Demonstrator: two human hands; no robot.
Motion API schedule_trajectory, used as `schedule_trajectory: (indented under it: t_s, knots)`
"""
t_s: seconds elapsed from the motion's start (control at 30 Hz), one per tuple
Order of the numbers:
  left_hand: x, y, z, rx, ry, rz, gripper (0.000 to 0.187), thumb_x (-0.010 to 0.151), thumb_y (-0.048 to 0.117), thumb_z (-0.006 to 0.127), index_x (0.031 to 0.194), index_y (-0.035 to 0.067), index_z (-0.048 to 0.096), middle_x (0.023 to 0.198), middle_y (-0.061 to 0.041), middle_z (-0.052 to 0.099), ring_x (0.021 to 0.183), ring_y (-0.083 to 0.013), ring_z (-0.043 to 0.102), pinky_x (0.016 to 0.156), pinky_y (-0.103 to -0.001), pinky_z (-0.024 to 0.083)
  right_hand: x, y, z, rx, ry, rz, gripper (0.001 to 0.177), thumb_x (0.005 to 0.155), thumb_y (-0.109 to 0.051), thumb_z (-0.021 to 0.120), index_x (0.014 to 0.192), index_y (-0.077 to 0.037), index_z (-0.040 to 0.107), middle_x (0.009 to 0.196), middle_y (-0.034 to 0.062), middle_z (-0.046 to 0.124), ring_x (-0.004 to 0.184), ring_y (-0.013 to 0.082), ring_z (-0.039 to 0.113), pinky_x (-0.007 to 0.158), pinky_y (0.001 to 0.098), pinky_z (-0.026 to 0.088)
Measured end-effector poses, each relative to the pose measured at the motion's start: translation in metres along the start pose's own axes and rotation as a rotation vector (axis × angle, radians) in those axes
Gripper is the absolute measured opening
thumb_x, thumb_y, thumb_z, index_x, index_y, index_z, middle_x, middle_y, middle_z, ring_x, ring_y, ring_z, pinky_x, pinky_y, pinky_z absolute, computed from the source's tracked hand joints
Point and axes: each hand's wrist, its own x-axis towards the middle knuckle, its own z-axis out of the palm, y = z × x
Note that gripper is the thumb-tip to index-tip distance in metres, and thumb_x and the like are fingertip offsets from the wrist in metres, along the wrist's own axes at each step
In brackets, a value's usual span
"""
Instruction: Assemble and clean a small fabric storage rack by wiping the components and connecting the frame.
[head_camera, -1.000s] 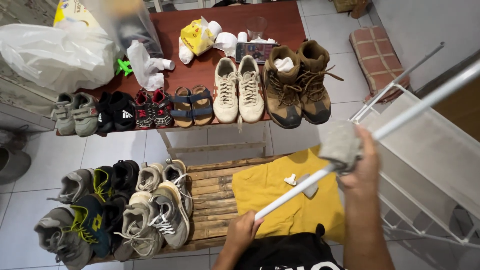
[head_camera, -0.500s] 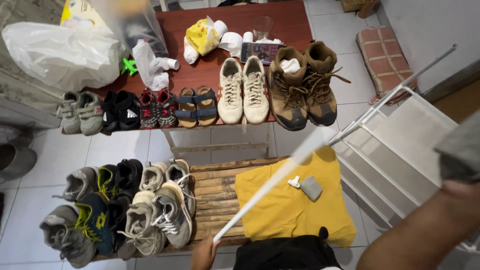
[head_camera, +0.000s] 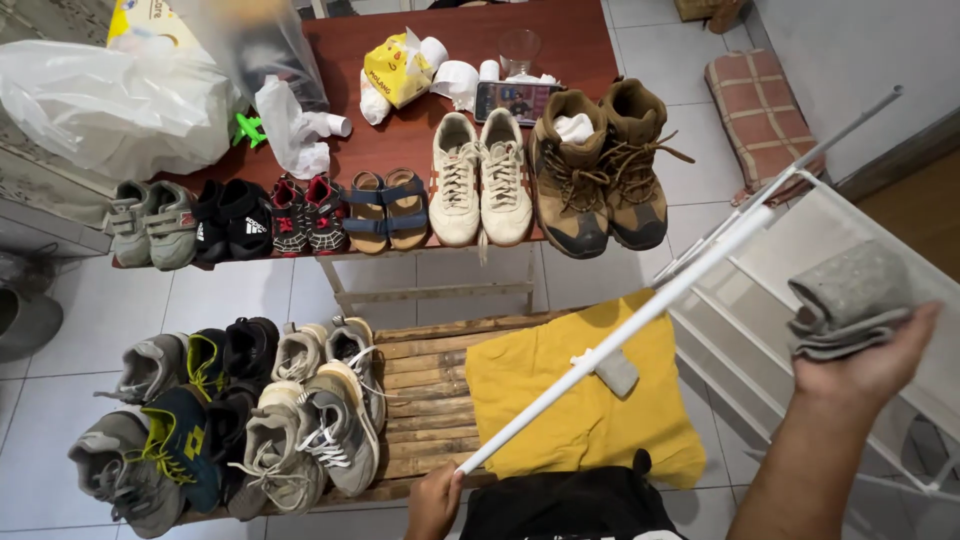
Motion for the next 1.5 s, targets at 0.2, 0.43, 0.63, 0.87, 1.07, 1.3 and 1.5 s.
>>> schedule_trajectory:
  t_s: [0.2,0.43,0.63,0.87,1.07,1.3,1.5]
  knots:
    - [0.016,0.027,0.004,-0.137,0.035,0.014,0.041,0.105,0.037,0.046,0.07,0.016,0.05,0.059,0.0,0.051,0.053,-0.0174,0.053,0.053,-0.034,0.034,0.009,0.042,-0.031,0.172,-0.069,0.282,0.034,0.104,-0.047,0.053,0.114,-0.022,0.074,0.111,0.0033,0.076,0.094,0.0247,0.069,0.079,0.0397,0.052]
    - [0.036,0.057,-0.005,-0.202,0.041,0.124,0.044,0.106,0.037,0.041,0.07,0.015,0.052,0.057,-0.001,0.048,0.05,-0.0174,0.049,0.051,-0.035,0.03,-0.02,0.08,-0.01,0.187,-0.664,0.434,0.053,0.109,-0.051,0.047,0.125,-0.006,0.069,0.131,0.0224,0.064,0.129,0.0399,0.054,0.111,0.05,0.042]
    - [0.049,0.091,-0.01,-0.268,-0.114,0.018,0.044,0.107,0.041,0.046,0.071,0.017,0.052,0.059,0.002,0.05,0.053,-0.0139,0.05,0.053,-0.032,0.03,-0.061,0.091,0.014,0.355,-0.921,0.628,0.045,0.111,-0.044,0.051,0.131,-0.005,0.061,0.129,0.024,0.064,0.116,0.0424,0.062,0.107,0.0568,0.049]
    - [0.048,0.098,0.016,-0.599,-0.511,-0.292,0.047,0.111,0.042,0.047,0.071,0.02,0.059,0.063,0.009,0.048,0.057,-0.0076,0.039,0.056,-0.028,0.028,-0.065,0.111,0.009,0.232,-0.74,0.555,0.046,0.093,-0.057,0.07,0.1,-0.012,0.066,0.076,0.0007,0.062,0.053,0.0173,0.053,0.048,0.029,0.046]
    - [0.06,0.167,-0.053,-1.197,-1.07,-0.406,0.06,0.108,0.062,0.03,0.072,0.015,0.04,0.054,0.003,0.028,0.041,-0.0066,0.02,0.039,-0.021,0.017,-0.113,0.101,0.054,0.555,-1.213,0.633,0.037,0.104,-0.034,0.063,0.072,-0.016,0.063,0.063,-0.0044,0.057,0.046,0.0134,0.062,0.032,0.0258,0.052]
    - [0.082,0.188,-0.064,-1.301,-1.031,-0.358,0.06,0.105,0.064,0.033,0.071,0.016,0.04,0.054,0.003,0.03,0.042,-0.0059,0.023,0.038,-0.02,0.017,-0.155,0.138,0.033,1.029,-1.047,1.642,0.056,0.099,-0.013,0.067,0.058,-0.033,0.034,0.041,-0.0189,0.026,0.033,-0.0034,0.026,0.036,0.0155,0.018]
    - [0.094,0.186,-0.029,-1.332,-0.78,-0.364,0.061,0.109,0.052,0.037,0.063,0.012,0.042,0.049,0.001,0.029,0.039,-0.0059,0.02,0.038,-0.023,0.01,-0.139,0.193,-0.027,-0.06,-0.926,0.742,0.017,0.102,-0.018,0.061,0.088,-0.01,0.055,0.067,-0.0057,0.051,0.051,0.0088,0.052,0.041,0.023,0.044]
